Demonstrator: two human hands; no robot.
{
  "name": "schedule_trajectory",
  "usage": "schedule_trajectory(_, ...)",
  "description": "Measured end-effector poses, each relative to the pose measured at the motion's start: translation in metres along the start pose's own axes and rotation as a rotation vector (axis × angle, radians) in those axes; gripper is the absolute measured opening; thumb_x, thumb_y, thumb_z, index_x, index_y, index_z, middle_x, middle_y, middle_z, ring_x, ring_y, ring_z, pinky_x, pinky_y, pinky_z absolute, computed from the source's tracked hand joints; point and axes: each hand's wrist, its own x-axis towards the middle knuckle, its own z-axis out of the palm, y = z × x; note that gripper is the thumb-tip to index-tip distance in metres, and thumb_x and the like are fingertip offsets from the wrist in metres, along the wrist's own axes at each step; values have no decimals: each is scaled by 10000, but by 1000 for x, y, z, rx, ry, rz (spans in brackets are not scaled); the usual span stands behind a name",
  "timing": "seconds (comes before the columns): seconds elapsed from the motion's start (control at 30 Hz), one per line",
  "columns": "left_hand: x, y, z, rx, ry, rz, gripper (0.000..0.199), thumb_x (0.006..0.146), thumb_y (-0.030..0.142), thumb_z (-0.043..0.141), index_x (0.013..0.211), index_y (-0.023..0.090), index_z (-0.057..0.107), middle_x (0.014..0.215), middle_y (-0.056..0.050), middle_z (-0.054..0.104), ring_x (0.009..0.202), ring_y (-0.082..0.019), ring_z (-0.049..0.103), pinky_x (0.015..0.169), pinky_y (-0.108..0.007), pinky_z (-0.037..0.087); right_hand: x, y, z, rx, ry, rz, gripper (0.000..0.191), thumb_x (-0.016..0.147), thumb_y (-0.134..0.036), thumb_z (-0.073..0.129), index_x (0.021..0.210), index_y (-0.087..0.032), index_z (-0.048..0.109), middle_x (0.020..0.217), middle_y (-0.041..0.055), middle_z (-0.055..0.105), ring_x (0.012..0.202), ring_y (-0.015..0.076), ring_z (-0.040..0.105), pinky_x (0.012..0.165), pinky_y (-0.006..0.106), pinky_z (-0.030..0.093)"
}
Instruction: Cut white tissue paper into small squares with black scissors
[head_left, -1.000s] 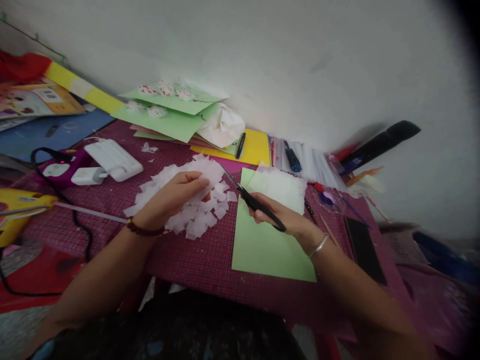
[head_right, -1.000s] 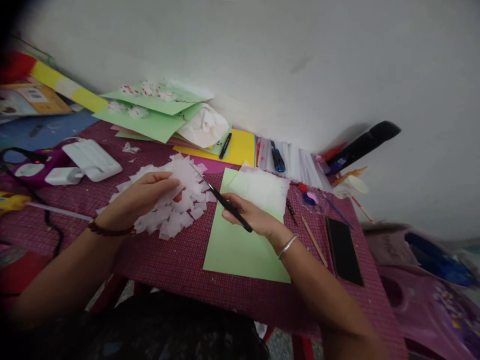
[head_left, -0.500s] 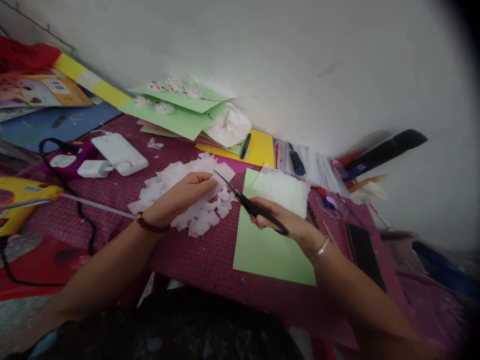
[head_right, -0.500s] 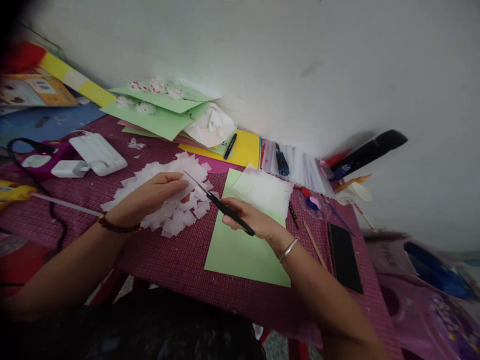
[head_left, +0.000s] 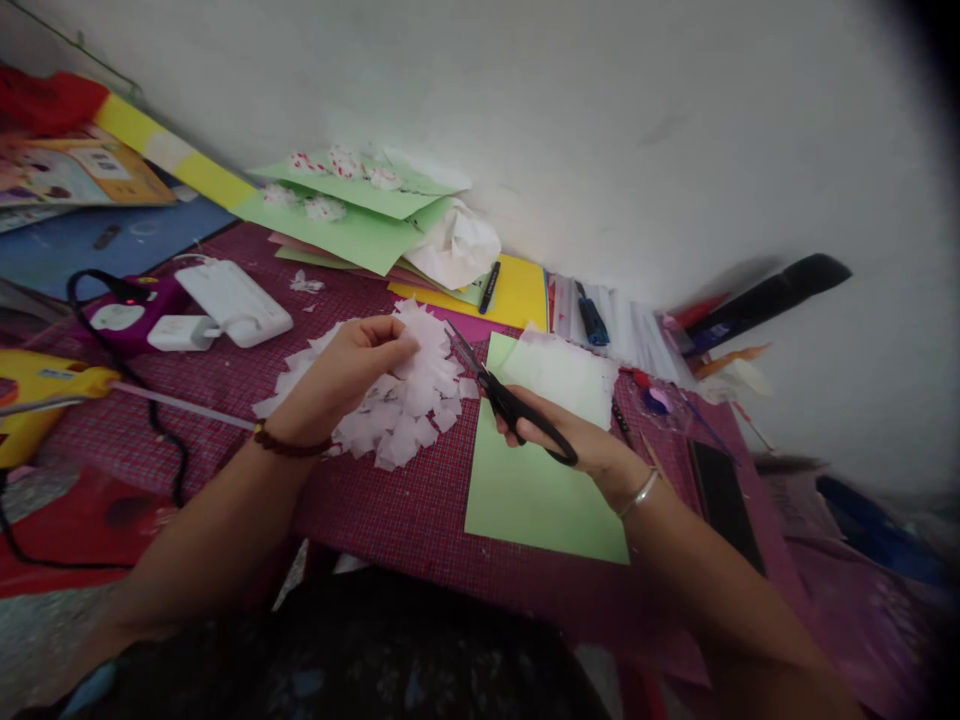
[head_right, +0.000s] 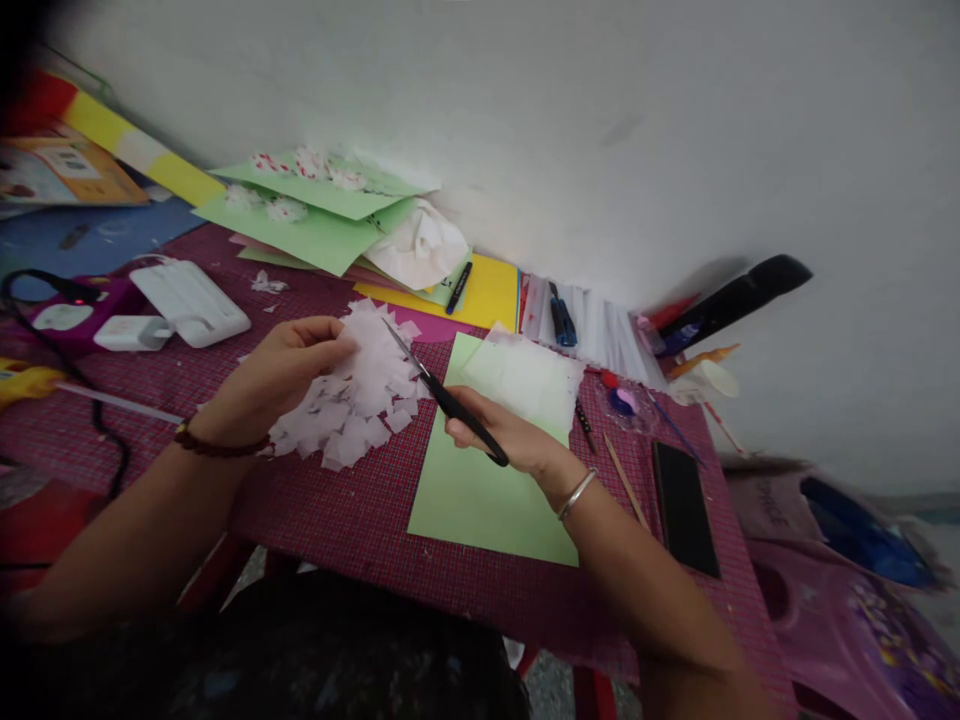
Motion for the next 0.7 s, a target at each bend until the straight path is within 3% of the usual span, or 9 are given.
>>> schedule_trajectory(0.07, 1, 0, 0, -19, 23, 13, 178, 715, 266, 723, 609, 189, 603, 605, 2, 510, 541, -95, 443, 482, -220, 353, 0, 1, 0, -19, -14, -4, 660, 870, -724, 562, 1233, -173, 531, 944, 59, 529, 828, 182, 505, 751, 331, 457)
schedule_trajectory(0.23, 1, -3, 4, 29, -68, -36, 204, 723, 270, 718, 570, 190, 608, 569, 3, 514, 509, -94, 436, 465, -217, 371, 7, 1, 7, -46, -20, 5, 694, 840, -688, 632, 1301, -180, 529, 915, 41, 521, 798, 180, 473, 702, 330, 434)
schedule_trajectory(0.33, 1, -3, 7, 40, -89, -98, 206, 716, 245, 704, 547, 190, 598, 543, 9, 498, 473, -85, 403, 434, -211, 343, 13, 4, 11, -26, 50, 54, 717, 802, -610, 714, 1337, -175, 519, 891, 24, 527, 747, 160, 458, 666, 313, 408)
schedule_trajectory(0.5, 3, -5, 7, 7, -78, -174, 162, 700, 199, 675, 553, 185, 609, 529, 15, 482, 435, -75, 383, 416, -217, 330, 15, 7, 12, -67, 172, 101, 612, 749, -504, 793, 1242, -189, 613, 888, 16, 555, 745, 156, 462, 658, 304, 379)
schedule_trajectory(0.63, 4, -6, 3, -23, -79, -179, 194, 701, 217, 687, 544, 182, 579, 535, 10, 495, 458, -84, 443, 435, -214, 365, 15, 5, 8, -77, 163, 144, 571, 768, -502, 774, 1220, -182, 632, 796, -8, 516, 688, 143, 429, 620, 293, 353)
schedule_trajectory(0.7, 5, -6, 2, -37, -64, -162, 156, 697, 198, 689, 580, 178, 588, 566, 2, 523, 476, -89, 479, 448, -219, 391, 15, 2, 4, -118, 114, 113, 635, 792, -529, 743, 1291, -171, 583, 854, 14, 538, 724, 156, 453, 649, 304, 382)
